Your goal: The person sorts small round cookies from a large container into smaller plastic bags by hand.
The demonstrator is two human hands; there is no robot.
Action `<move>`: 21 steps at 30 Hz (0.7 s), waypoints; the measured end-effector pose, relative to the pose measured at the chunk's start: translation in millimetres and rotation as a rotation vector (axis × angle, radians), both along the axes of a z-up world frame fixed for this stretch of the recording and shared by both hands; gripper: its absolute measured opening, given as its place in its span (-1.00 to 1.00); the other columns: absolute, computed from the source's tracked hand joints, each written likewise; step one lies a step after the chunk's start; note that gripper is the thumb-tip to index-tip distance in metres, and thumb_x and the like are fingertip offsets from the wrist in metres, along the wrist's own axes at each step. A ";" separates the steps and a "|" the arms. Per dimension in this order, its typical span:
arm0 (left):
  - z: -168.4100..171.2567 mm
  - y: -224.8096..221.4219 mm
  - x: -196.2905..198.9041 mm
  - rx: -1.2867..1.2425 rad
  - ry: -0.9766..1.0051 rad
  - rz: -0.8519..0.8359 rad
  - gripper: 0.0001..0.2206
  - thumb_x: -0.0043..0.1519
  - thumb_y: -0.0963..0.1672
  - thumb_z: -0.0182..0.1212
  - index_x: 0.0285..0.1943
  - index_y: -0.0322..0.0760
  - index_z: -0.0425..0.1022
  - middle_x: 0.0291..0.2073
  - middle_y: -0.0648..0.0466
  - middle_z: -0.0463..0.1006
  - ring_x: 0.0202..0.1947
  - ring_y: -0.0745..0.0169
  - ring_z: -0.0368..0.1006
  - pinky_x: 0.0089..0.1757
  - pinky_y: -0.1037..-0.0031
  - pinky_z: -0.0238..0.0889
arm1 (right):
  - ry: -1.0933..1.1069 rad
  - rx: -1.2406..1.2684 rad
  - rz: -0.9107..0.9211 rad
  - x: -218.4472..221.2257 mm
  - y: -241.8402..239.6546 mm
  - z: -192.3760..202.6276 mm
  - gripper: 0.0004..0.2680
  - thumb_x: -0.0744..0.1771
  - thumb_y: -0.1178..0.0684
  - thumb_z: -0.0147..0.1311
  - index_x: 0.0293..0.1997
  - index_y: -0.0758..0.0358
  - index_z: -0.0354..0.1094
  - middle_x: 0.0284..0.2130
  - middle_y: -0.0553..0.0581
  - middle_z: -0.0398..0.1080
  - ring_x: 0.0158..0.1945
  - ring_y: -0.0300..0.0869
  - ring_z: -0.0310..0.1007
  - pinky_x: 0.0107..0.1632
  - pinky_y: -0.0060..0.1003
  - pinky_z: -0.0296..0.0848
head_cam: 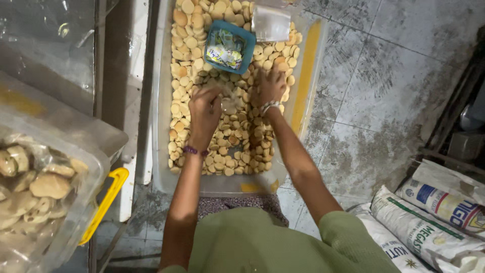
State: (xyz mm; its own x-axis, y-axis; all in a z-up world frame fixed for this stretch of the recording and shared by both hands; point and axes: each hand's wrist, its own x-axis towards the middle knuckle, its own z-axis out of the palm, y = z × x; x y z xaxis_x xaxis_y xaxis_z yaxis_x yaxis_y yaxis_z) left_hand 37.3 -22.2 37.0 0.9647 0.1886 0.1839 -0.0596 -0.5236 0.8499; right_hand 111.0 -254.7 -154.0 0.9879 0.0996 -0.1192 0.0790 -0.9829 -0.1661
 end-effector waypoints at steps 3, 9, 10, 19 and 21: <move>-1.9 0.1 -6.6 -0.017 0.105 0.004 -0.74 0.15 -0.32 0.15 -0.03 -0.39 0.64 -0.09 -0.15 0.65 -0.08 -0.17 0.53 -0.01 0.21 0.36 | 0.073 0.030 -0.041 -28.3 7.2 -3.2 -0.47 0.17 -0.04 0.34 0.28 0.03 0.27 0.24 0.30 0.18 0.21 0.29 0.11 -0.01 0.32 0.30; -3.7 8.3 -14.9 0.024 0.077 0.020 -0.74 0.13 -0.33 0.13 -0.06 -0.41 0.64 -0.09 -0.17 0.65 -0.06 -0.18 0.53 0.00 0.20 0.38 | 0.010 0.531 0.029 -44.9 -37.0 -50.7 -0.74 0.32 0.03 0.24 0.12 -0.08 0.41 0.07 0.16 0.40 0.07 0.05 0.48 0.08 0.02 0.55; -2.7 8.2 -15.2 0.025 0.057 0.022 -0.74 0.13 -0.33 0.13 -0.06 -0.41 0.64 -0.08 -0.17 0.64 -0.05 -0.17 0.54 0.00 0.20 0.39 | -0.013 0.686 -0.037 -46.1 -42.5 -48.4 -0.80 0.34 0.04 0.23 0.07 -0.09 0.44 -0.01 0.11 0.46 0.02 0.00 0.54 0.07 0.01 0.59; 5.0 1.8 -15.4 0.000 0.072 -0.090 -0.74 0.12 -0.34 0.13 -0.08 -0.42 0.65 -0.15 -0.18 0.64 -0.14 -0.20 0.50 -0.05 0.17 0.35 | 1.004 2.124 -0.740 -81.5 -62.2 62.1 -0.55 0.38 -0.19 -0.07 0.42 0.15 0.10 0.25 0.23 0.31 0.27 0.08 0.37 0.30 0.16 0.35; 7.2 1.2 -13.8 -0.010 0.060 -0.112 -0.74 0.11 -0.35 0.11 -0.09 -0.43 0.65 -0.17 -0.17 0.64 -0.15 -0.19 0.50 -0.05 0.18 0.34 | 1.008 2.198 -0.672 -82.2 -53.2 86.2 -0.53 0.41 -0.22 -0.11 0.49 0.17 0.07 0.34 0.22 0.25 0.33 0.08 0.31 0.33 0.14 0.26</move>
State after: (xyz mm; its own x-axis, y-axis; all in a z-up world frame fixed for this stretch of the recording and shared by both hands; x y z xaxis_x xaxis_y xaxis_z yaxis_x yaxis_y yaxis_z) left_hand 23.5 -21.0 44.2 0.9890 0.0805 0.1238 -0.0661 -0.5081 0.8587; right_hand 28.7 -307.9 -67.8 0.6735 0.5048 -0.5400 -0.7031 0.6630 -0.2571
